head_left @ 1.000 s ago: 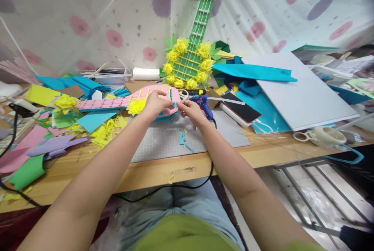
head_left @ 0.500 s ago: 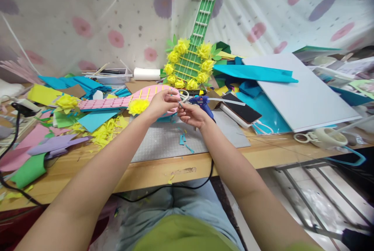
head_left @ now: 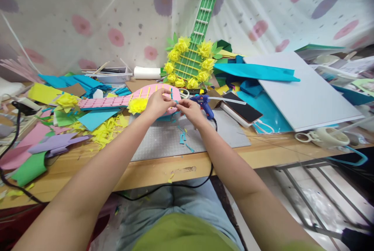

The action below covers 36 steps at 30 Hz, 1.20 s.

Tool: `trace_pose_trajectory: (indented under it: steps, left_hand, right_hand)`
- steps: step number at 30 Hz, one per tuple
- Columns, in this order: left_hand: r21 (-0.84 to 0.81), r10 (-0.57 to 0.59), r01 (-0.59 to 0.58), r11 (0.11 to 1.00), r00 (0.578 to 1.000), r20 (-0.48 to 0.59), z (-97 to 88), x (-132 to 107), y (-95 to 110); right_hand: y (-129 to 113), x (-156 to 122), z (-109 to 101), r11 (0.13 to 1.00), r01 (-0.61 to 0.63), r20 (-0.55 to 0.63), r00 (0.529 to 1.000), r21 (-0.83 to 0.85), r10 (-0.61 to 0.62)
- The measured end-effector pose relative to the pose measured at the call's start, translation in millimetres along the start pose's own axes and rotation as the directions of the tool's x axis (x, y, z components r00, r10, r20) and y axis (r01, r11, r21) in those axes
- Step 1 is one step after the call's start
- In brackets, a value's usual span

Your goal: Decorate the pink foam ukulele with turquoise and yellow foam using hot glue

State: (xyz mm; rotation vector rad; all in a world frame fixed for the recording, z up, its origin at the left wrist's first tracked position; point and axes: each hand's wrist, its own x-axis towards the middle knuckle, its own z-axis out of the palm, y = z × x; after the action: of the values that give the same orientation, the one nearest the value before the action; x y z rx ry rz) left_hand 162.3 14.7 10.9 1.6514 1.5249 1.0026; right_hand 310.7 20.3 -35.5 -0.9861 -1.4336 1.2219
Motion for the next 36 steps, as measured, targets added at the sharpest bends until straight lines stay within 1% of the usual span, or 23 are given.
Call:
trace_pose_trajectory:
  steps: [3,6,9,14,18,21,24,25,27,29,30,32,34,36]
  left_hand:
    - [0.007,-0.023,0.023,1.000,1.000,-0.020,1.4,2,-1]
    - [-0.037,-0.050,0.049,0.998,0.998,-0.029,1.4,1,3]
    - [-0.058,-0.096,0.095,0.994,0.995,-0.013,0.4,-2,13]
    - [-0.078,-0.220,0.223,0.972,0.975,0.039,-0.8,-10,25]
    - [-0.094,-0.235,0.237,0.967,0.971,0.039,-2.2,-13,26]
    - [-0.057,-0.185,0.185,0.981,0.983,0.010,-3.8,-10,22]
    - [0.018,-0.114,0.114,0.993,0.993,-0.013,-3.8,-6,14]
    - [0.054,-0.073,0.075,0.996,0.997,-0.027,-3.3,-5,12]
    - [0.131,0.055,-0.048,0.990,0.997,-0.052,-1.7,-6,8]
    - [0.199,0.185,-0.173,0.965,0.982,-0.045,0.1,-10,8]
    - [0.225,0.223,-0.211,0.951,0.975,-0.028,0.8,-12,8]
    - [0.268,0.239,-0.235,0.934,0.971,0.018,1.5,-17,10]
    - [0.288,0.216,-0.220,0.932,0.975,0.047,1.8,-21,12]
    - [0.266,0.189,-0.200,0.943,0.980,0.066,2.2,-22,12]
  right_hand:
    - [2,1,0,0.999,-0.009,-0.027,1.000,-0.035,0.008]
    - [2,1,-1,0.999,-0.028,-0.036,0.999,-0.024,0.027]
    - [2,1,-1,0.999,-0.050,-0.048,0.998,-0.009,0.050]
    - [2,1,-1,0.996,-0.078,-0.043,0.996,0.030,0.080]
    - [2,1,-1,0.997,-0.072,-0.025,0.997,0.028,0.072]
    - [1,-1,0,0.996,-0.076,-0.018,0.997,0.047,0.077]
    - [-1,-1,0,0.996,-0.077,-0.012,0.997,0.038,0.078]
    - [-1,-2,0,0.996,-0.080,-0.015,0.997,0.034,0.080]
    - [-2,-2,0,0.995,-0.088,-0.026,0.996,0.042,0.089]
    - [-2,-1,0,0.994,-0.097,-0.034,0.994,0.059,0.099]
    - [-2,-1,-1,0.993,-0.100,-0.036,0.994,0.067,0.102]
    - [-2,-1,-1,0.992,-0.097,-0.026,0.995,0.082,0.099]
    - [-2,-1,-1,0.991,-0.085,-0.008,0.996,0.100,0.086]
    - [-2,0,-1,0.991,-0.066,0.008,0.998,0.117,0.066]
